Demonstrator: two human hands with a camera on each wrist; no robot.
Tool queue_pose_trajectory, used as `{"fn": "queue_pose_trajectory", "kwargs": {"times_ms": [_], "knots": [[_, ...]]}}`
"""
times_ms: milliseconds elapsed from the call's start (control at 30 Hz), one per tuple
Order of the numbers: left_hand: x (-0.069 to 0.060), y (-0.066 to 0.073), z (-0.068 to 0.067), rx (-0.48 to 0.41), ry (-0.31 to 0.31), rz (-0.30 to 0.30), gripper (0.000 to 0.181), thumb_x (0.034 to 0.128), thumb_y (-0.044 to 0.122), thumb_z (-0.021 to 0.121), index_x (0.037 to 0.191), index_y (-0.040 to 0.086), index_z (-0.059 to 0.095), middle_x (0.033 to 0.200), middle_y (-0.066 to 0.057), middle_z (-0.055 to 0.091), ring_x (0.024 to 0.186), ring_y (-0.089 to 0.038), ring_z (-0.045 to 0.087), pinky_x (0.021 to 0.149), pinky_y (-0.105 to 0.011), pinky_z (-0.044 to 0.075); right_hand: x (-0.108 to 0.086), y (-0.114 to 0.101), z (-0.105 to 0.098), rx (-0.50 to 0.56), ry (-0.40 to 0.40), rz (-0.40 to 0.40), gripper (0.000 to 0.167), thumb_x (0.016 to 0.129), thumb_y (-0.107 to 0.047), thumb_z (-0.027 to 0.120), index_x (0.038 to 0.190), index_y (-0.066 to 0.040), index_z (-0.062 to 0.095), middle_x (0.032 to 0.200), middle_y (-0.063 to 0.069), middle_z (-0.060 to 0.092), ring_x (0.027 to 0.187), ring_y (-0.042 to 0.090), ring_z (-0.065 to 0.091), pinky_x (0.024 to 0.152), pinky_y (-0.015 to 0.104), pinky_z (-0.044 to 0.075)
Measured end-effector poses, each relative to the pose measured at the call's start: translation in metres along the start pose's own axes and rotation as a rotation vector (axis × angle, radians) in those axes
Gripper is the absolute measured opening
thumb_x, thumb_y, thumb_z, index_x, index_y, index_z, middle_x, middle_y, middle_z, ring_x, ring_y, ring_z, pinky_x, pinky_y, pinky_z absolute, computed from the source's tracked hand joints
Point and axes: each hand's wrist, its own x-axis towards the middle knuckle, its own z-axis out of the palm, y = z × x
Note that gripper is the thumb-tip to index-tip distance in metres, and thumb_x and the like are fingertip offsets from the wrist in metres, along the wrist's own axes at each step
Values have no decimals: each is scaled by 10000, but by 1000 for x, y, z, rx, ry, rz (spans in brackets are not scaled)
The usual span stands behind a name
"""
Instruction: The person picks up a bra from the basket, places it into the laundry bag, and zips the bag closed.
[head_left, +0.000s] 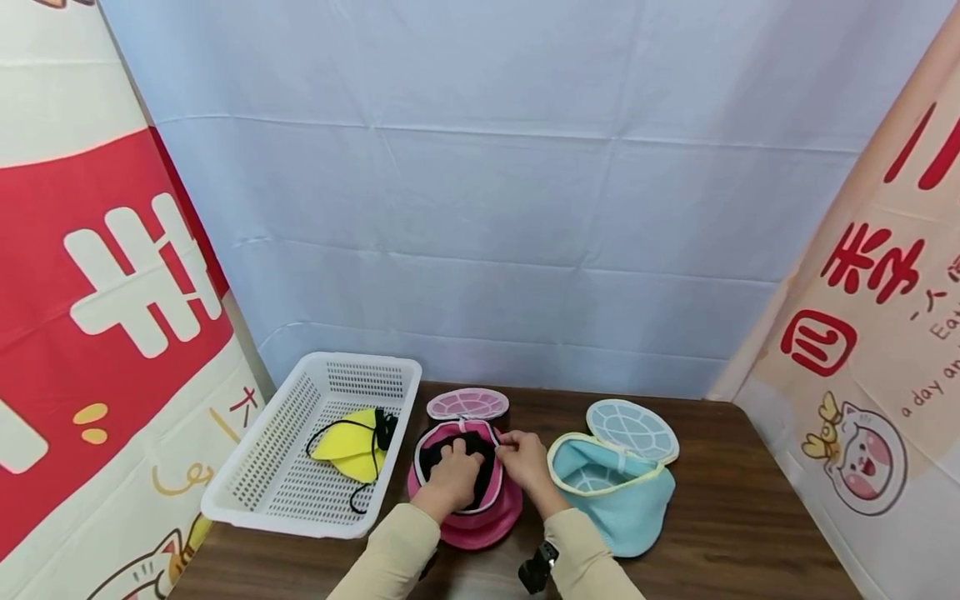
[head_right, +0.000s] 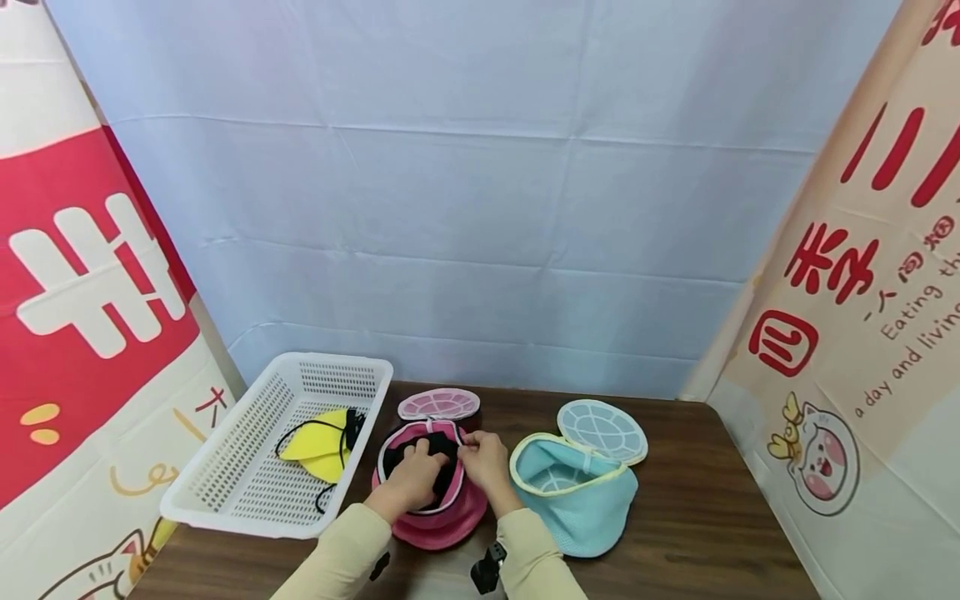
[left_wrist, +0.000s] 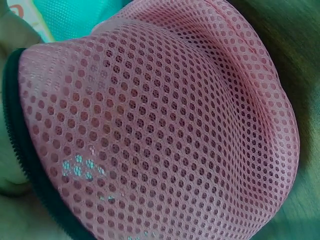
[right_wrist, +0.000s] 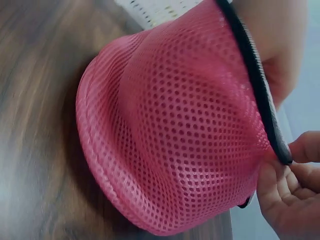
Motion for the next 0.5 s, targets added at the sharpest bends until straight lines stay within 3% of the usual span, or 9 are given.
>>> {"fn": "queue_pose_trajectory", "kwargs": {"times_ms": [300,500], "knots": [[7,-3,1,-22,-32,-66,353,763,72,708,1108,120,651,1157,-226,430,971,-376,441,629,-478,490,-5,-12,-8,230,-59,17,150,830,72,558,937,72,663,731,67,607,617,114,534,548,283,482],[10,-4,6,-41,-28,-93,307,804,64,662,1106,110,630,1155,-241,423,996,-400,438,640,-506,487,-11,-19,-12,276,-75,9,167,819,87,533,950,110,635,744,67,597,629,115,531,555,303,500]]}}
